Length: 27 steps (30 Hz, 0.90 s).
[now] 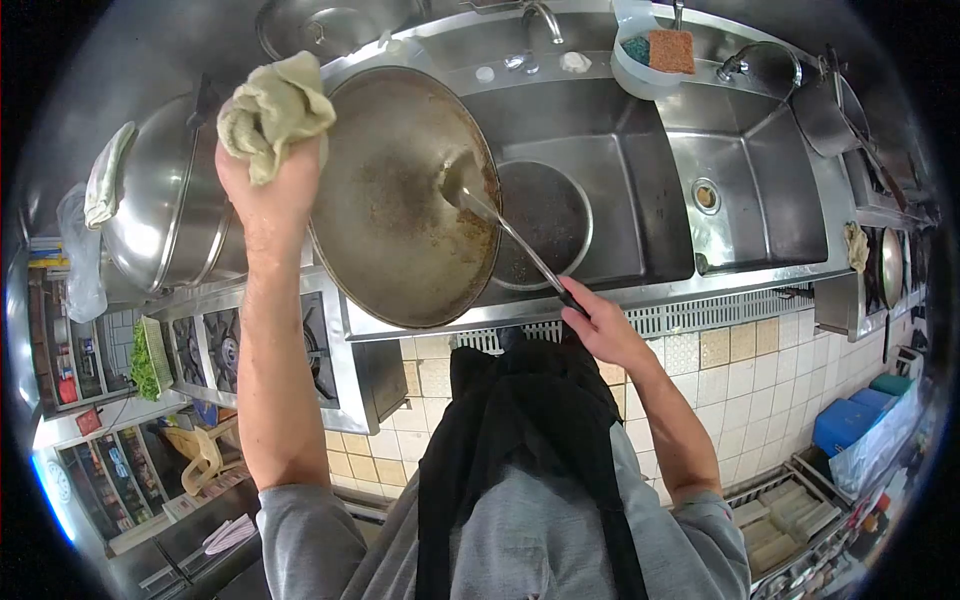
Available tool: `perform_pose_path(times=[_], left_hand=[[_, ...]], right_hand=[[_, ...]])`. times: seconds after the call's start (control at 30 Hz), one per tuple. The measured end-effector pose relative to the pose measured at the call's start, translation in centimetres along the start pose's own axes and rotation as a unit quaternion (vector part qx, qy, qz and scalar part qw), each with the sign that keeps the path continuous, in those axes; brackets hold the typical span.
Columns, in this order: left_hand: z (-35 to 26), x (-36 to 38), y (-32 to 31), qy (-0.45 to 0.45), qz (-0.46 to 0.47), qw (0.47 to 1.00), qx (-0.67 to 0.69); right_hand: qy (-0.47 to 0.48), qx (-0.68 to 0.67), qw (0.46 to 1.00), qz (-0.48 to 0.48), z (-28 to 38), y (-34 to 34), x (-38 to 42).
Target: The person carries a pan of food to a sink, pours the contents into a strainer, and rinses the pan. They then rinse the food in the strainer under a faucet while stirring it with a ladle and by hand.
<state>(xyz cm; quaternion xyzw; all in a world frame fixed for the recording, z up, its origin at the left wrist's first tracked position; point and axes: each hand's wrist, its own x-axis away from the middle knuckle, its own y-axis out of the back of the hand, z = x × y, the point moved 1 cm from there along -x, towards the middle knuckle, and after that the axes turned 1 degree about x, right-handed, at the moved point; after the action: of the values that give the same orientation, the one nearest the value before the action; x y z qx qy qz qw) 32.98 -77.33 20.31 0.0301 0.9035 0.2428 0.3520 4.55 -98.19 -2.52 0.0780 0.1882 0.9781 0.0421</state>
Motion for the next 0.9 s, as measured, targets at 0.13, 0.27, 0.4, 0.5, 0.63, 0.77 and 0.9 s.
perform_pose_path(times=[0.13, 0.27, 0.4, 0.5, 0.63, 0.77, 0.9], left_hand=[[-0.6, 1.0, 0.2, -0.076, 0.037, 0.996, -0.039], [-0.9, 1.5, 0.0, -0.112, 0.004, 0.994, -0.018], [-0.3, 1.2, -0.7, -0.128, -0.012, 0.992, 0.003], [-0.3, 1.3, -1.3, -0.139, -0.014, 0.990, -0.005], [-1.1, 1.1, -1.6, -0.154, -0.007, 0.988, -0.016], [-2.3, 0.8, -1.3, -0.158, -0.025, 0.987, -0.035], [-3.4, 1.3, -0.4, -0.131, -0.038, 0.990, -0.042]], right_hand=[[-0.138, -0.180, 0.973, 0.045, 2.3, 0.4, -2.7], [-0.220, -0.354, 0.908, 0.041, 1.6, 1.2, -1.4], [-0.266, -0.338, 0.894, 0.125, -0.6, 2.8, 2.9], [-0.278, -0.307, 0.900, 0.137, -0.9, 3.7, 5.4], [-0.252, -0.299, 0.916, 0.089, 0.2, 4.9, 4.6], [-0.193, -0.348, 0.915, 0.066, 0.1, 5.1, 0.7], [-0.186, -0.334, 0.920, 0.088, -0.2, 5.2, -1.1]])
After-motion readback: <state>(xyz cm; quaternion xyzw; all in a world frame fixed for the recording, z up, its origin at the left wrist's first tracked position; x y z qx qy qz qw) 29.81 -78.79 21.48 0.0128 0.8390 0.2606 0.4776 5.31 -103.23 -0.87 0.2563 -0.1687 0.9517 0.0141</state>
